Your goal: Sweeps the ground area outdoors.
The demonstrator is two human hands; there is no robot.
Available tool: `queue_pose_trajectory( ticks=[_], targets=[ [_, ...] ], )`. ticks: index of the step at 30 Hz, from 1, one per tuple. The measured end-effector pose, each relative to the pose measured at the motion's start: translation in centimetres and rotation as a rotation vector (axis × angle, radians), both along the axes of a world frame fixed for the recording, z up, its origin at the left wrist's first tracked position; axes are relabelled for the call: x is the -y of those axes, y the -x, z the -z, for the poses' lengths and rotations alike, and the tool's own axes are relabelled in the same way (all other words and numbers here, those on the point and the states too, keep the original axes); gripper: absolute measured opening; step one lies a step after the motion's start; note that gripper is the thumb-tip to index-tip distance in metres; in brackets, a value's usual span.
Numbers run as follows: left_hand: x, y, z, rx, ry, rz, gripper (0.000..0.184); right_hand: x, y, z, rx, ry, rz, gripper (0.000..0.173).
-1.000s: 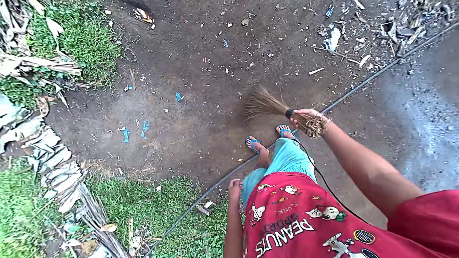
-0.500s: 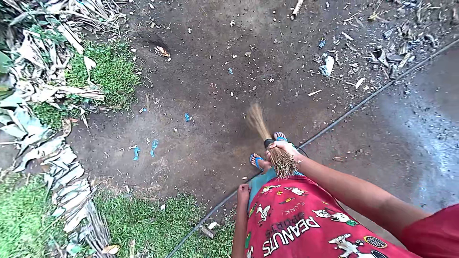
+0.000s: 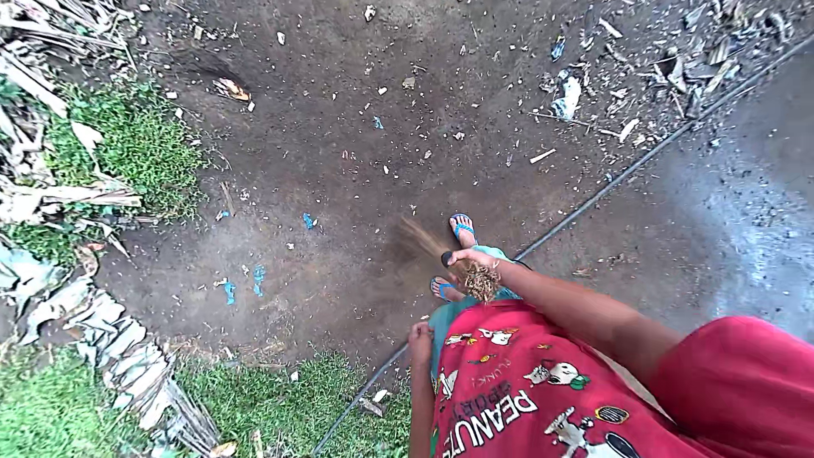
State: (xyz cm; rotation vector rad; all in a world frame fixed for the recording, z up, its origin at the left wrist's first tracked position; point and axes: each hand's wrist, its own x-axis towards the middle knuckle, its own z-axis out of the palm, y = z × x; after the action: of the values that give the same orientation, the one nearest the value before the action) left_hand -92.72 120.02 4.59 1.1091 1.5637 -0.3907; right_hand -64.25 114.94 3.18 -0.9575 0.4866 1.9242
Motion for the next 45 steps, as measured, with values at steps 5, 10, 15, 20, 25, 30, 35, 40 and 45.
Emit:
queue_pose_trajectory(
  ticks=[5, 10, 15, 20, 25, 30, 35, 40, 45],
  targets=[
    [-4.4, -9.5, -0.4, 0.155, 0.015, 0.135, 0.036, 6.4, -16.3, 0.1, 0.280, 0.216, 0.248, 0.022],
    [-8.2, -13.4, -2.5, 0.240, -0.144, 0.087, 0.032, 6.0, -20.2, 0.4, 0.686, 0.611, 0.311, 0.025],
    [-7.6, -9.4, -1.7, 0.091, -0.171, -0.070, 0.033, 2.6, -13.8, 0.4, 0.797, 0.597, 0.004, 0.091],
    [-2.8, -4.6, -1.0, -0.149, 0.083, -0.138, 0.039, -1.9, -5.1, -3.0, 0.260, 0.119, -0.042, 0.026],
    [-0.5, -3.1, -2.5, -0.151, 0.029, -0.286, 0.042, -6.0, -0.8, -4.0, -0.310, -0.280, -0.227, 0.026],
    [-2.2, -4.9, -4.7, -0.141, -0.009, -0.188, 0.041, -8.5, 2.5, -4.4, -0.131, -0.338, -0.495, 0.013],
    [-5.5, -6.5, -3.7, -0.072, 0.013, 0.054, 0.038, -6.8, -4.2, 1.7, 0.158, 0.024, -0.354, 0.023],
    [-8.4, -7.7, -1.8, -0.047, -0.020, 0.100, 0.036, 1.9, -18.8, 7.0, 0.040, -0.204, 0.396, 0.036],
    [-8.7, -6.4, -1.2, -0.099, 0.018, 0.086, 0.036, 4.4, -27.0, 3.9, -0.255, -0.084, 0.887, 0.035]
  ],
)
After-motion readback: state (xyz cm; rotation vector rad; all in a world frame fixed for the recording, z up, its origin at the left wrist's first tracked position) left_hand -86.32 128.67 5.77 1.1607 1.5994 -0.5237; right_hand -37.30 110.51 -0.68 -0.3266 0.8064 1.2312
